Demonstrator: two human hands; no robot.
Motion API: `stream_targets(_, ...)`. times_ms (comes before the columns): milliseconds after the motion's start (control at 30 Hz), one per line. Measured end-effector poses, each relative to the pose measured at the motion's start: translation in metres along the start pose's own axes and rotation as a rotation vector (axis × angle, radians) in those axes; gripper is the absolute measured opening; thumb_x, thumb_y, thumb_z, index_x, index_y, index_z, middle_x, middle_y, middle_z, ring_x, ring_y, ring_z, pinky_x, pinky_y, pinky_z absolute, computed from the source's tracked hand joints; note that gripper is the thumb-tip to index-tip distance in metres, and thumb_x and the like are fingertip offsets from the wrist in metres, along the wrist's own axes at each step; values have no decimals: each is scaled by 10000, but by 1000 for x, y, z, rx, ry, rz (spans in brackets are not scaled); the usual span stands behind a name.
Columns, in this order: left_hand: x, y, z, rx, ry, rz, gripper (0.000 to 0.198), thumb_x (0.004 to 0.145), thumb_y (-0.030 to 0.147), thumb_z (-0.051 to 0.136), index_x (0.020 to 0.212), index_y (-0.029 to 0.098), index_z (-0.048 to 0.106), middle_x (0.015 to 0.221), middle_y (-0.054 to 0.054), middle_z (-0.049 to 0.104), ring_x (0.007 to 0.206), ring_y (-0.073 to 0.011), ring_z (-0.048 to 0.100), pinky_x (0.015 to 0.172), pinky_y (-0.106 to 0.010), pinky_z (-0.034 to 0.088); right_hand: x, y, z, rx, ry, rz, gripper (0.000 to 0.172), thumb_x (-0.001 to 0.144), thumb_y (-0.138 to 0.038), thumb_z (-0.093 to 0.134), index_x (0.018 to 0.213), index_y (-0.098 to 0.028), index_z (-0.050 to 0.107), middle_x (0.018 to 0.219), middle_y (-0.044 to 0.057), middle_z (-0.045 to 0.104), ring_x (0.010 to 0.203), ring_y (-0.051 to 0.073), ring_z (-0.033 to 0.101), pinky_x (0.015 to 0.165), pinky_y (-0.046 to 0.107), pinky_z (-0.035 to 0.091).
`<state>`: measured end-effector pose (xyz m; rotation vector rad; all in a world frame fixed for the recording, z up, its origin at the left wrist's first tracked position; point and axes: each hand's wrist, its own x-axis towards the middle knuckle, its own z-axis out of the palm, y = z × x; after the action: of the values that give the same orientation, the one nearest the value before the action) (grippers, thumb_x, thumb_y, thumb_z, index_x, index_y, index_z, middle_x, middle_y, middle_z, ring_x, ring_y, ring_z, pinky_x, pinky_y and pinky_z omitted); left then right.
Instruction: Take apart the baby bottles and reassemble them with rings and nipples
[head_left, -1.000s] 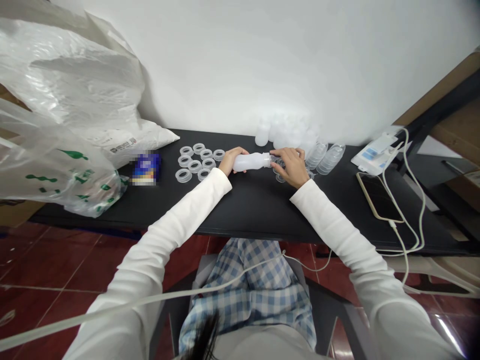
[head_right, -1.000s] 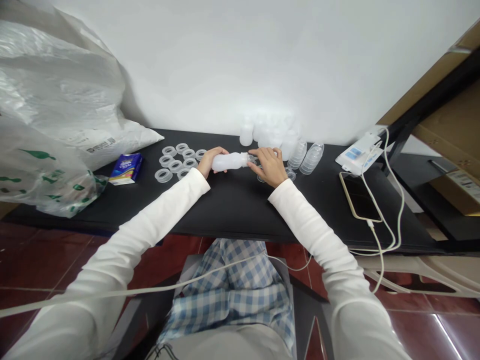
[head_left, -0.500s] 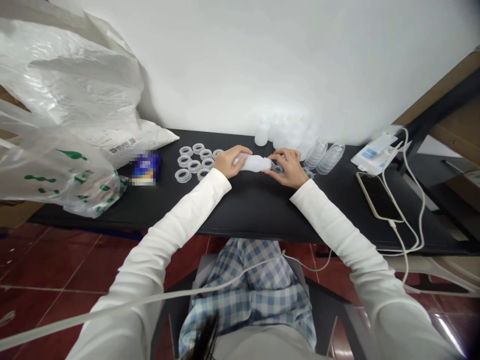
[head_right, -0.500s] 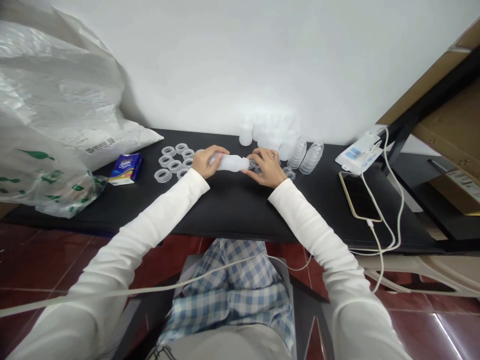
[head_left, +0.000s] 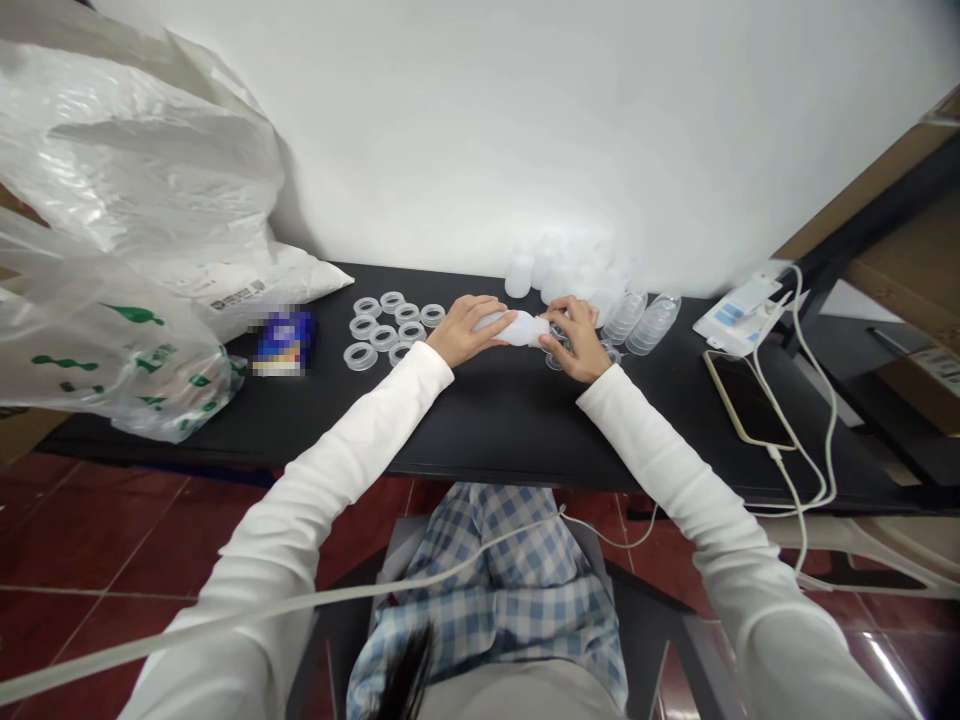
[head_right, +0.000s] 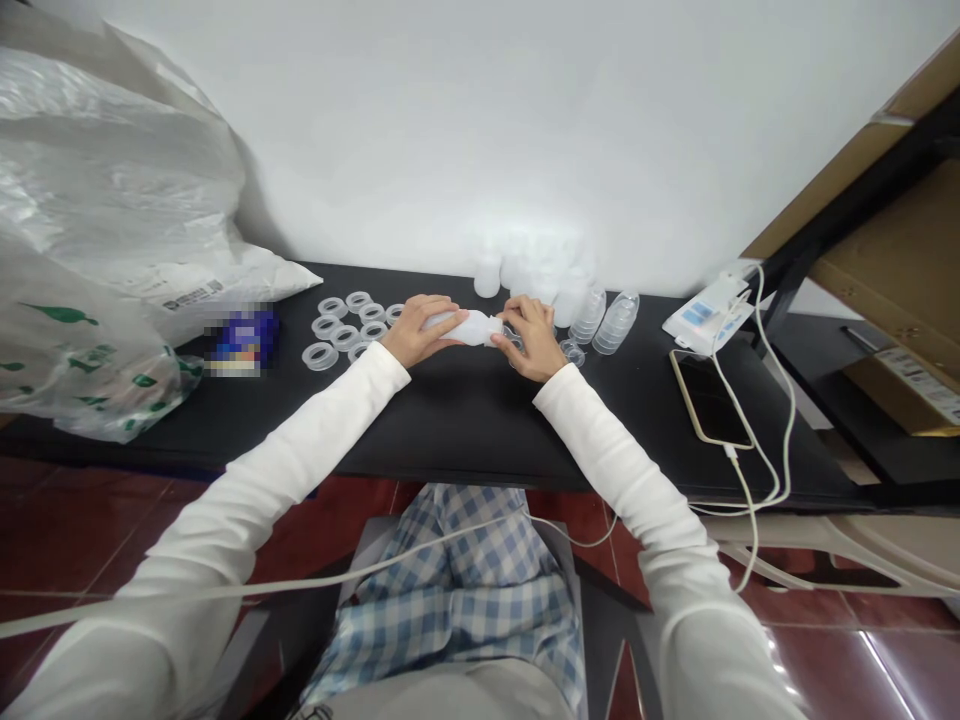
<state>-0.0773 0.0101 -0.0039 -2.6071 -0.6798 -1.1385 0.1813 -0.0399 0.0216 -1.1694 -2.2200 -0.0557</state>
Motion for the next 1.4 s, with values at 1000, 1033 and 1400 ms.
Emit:
stream_targets(1000, 5, 10, -6, -13, 26, -207, 550, 885, 549, 656, 1278, 166, 617, 1194, -171, 662, 1108, -295, 647, 928, -430, 526, 9, 22, -43, -223, 683, 448, 483, 990, -628, 386, 1020, -203, 612, 1027, 139, 619, 1008, 304, 577, 956, 576, 467)
stream_targets(1033, 6, 10, -7, -15, 24, -203, 554, 884, 548, 657, 1280, 163, 614, 1194, -173, 660, 1110, -296, 647, 931, -432, 528, 10, 20, -40, -151, 712, 416, 496, 982, -654, 380, 971, -209, 597, 986, 125, 617, 963, 281, 591, 927, 539, 495)
stream_targets(1400, 8, 14, -9, 4, 9, -195, 563, 884, 552, 657, 1294, 169, 623, 1198, -172, 678, 1110, -293, 668, 946, -445, 549, 8, -10, 18, 267, 540, 264, 433, 970, -654, 427, 942, -230, 512, 895, 42, 597, 769, 168, 574, 748, 368, 509)
